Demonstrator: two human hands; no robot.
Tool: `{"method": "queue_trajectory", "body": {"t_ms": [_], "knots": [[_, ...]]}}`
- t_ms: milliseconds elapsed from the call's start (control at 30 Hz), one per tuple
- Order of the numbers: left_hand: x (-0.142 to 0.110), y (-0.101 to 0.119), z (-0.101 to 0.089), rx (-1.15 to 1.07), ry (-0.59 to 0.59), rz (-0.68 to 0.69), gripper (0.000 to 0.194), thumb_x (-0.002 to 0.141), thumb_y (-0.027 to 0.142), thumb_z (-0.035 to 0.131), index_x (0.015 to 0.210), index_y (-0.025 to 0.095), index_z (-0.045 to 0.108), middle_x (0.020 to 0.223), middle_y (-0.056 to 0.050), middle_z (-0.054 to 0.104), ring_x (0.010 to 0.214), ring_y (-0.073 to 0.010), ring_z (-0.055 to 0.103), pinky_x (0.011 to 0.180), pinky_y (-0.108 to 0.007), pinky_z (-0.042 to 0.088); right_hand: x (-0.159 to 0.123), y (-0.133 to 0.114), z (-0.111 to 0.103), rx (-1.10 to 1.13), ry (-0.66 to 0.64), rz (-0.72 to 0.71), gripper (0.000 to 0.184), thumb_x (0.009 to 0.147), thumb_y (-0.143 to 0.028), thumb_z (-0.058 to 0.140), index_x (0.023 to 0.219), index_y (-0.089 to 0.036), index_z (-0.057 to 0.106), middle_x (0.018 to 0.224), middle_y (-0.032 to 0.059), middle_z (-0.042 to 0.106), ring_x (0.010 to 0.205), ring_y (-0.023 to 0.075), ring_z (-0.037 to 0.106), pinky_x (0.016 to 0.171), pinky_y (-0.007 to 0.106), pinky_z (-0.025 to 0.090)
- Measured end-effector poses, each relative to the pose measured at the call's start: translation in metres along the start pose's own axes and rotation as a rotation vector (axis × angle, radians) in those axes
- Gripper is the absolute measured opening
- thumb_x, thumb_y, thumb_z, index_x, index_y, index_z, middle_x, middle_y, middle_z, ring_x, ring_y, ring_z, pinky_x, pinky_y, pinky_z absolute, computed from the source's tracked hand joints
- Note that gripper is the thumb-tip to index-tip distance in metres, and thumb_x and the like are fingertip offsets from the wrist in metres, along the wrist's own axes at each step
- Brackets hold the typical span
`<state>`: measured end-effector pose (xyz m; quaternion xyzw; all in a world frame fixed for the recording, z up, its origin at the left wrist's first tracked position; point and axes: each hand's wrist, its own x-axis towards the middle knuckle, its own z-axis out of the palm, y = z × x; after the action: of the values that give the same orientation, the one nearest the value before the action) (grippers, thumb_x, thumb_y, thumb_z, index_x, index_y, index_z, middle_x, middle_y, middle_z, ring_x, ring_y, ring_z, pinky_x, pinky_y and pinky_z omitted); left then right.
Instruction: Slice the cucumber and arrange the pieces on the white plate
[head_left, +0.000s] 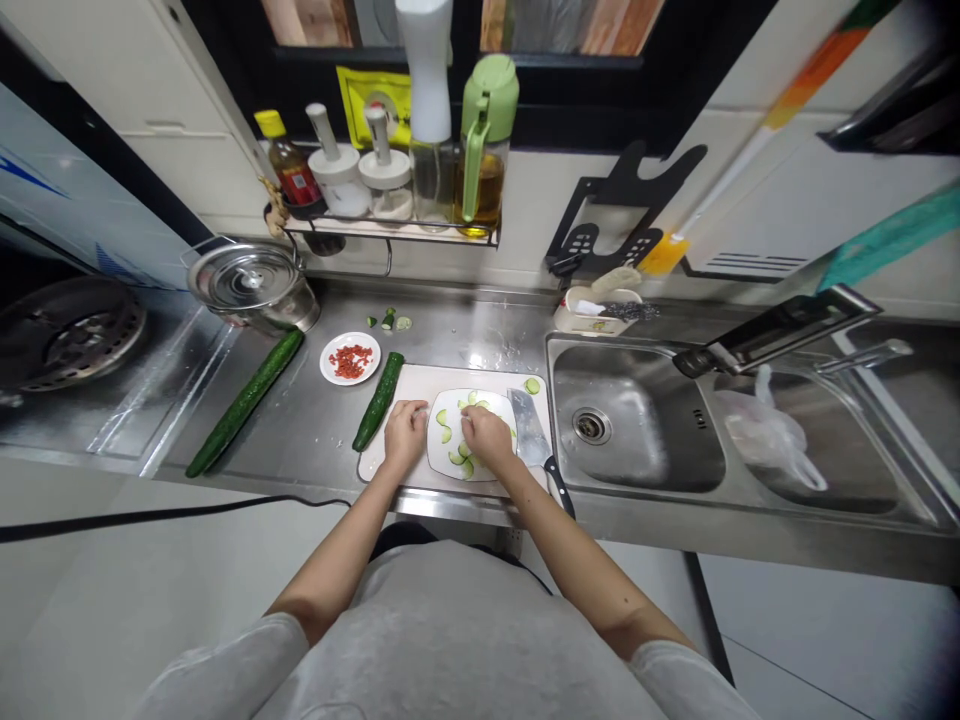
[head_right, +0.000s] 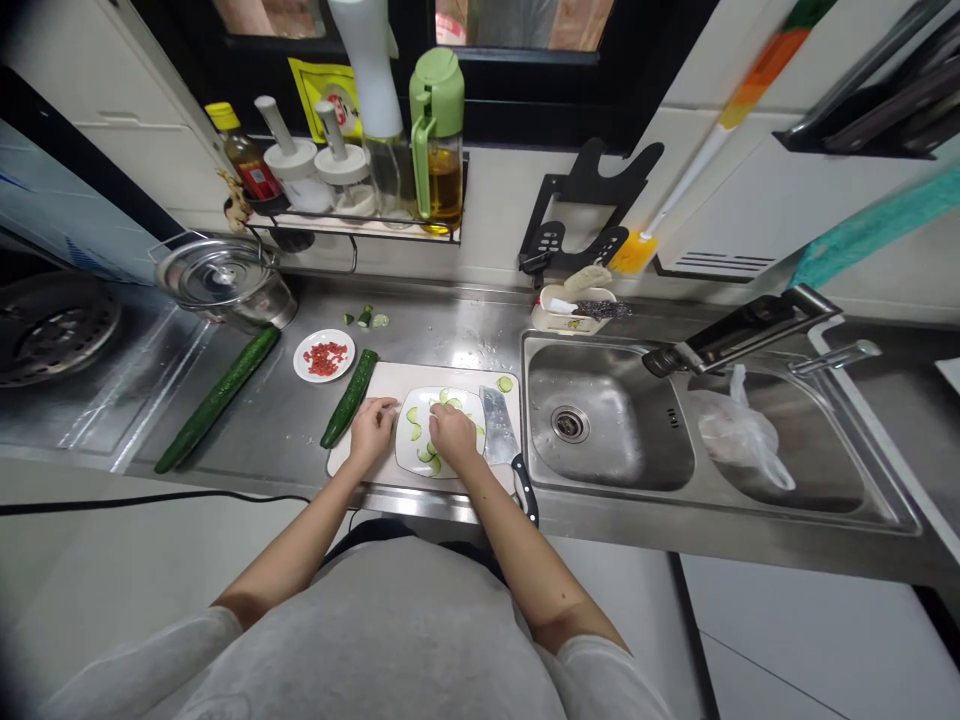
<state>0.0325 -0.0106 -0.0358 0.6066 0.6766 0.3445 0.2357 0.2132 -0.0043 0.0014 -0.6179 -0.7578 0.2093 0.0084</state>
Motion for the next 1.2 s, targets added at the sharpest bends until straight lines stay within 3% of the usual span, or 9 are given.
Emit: {"method": "queue_trajectory", "body": {"t_ms": [200,367,700,833,967,1200], "knots": [[-0.008,-0.01,-0.003,-0.12,0.207,-0.167,0.028,0.088,0.023,0.043,0.105,0.018,0.065,0.101,-0.008,0.066,0.084,-0.0168,0.061,0.08,-0.03,0.048,0.004,-0.007,-0.001,-0.148,-0.104,-0.197,0.037,0.096,-0.023,0.036,0.125,-0.026,0.058,0.104,0.0085,0.063,0.092,0.0208,0.055,0.071,0.027,0.037],[-0.02,-0.017,-0.006,-0.009,0.135,-0.171,0.026,0.084,0.023,0.049,0.101,0.018,0.067,0.093,-0.008,0.064,0.082,-0.0186,0.061,0.079,-0.032,0.049,0.007,-0.01,0.007,-0.147,-0.109,-0.218,0.039,0.097,-0.025,0.035,0.132,-0.029,0.053,0.109,0.0082,0.062,0.093,0.0204,0.055,0.074,0.027,0.037],[-0.032,-0.012,-0.013,0.22,-0.008,-0.132,0.029,0.086,0.022,0.049,0.11,0.018,0.064,0.102,-0.01,0.061,0.093,-0.0226,0.059,0.086,-0.035,0.045,0.004,-0.013,0.003,-0.13,-0.069,-0.202,0.039,0.096,-0.025,0.038,0.131,-0.027,0.055,0.102,0.0081,0.063,0.091,0.0208,0.057,0.07,0.026,0.04],[-0.031,-0.007,-0.013,0.401,-0.05,-0.15,0.034,0.084,0.032,0.057,0.114,0.017,0.061,0.105,-0.013,0.058,0.101,-0.027,0.056,0.088,-0.038,0.042,-0.004,-0.003,-0.009,0.024,0.061,-0.13,0.039,0.096,-0.028,0.038,0.13,-0.026,0.056,0.106,0.0068,0.063,0.094,0.0184,0.058,0.073,0.025,0.042],[-0.029,-0.004,-0.013,0.436,-0.096,-0.161,0.028,0.084,0.034,0.057,0.106,0.018,0.062,0.103,-0.011,0.056,0.1,-0.0261,0.055,0.087,-0.037,0.041,-0.025,0.025,-0.018,0.228,0.24,-0.028,0.038,0.094,-0.031,0.038,0.122,-0.022,0.062,0.102,0.0067,0.066,0.088,0.0176,0.061,0.077,0.026,0.044],[-0.028,-0.004,-0.013,0.374,-0.088,-0.165,0.017,0.08,0.028,0.06,0.095,0.019,0.06,0.098,-0.009,0.06,0.097,-0.024,0.057,0.081,-0.033,0.041,-0.07,0.073,-0.007,0.408,0.415,0.057,0.034,0.09,-0.033,0.041,0.106,-0.02,0.068,0.104,0.0098,0.069,0.091,0.0215,0.063,0.084,0.034,0.047]]}}
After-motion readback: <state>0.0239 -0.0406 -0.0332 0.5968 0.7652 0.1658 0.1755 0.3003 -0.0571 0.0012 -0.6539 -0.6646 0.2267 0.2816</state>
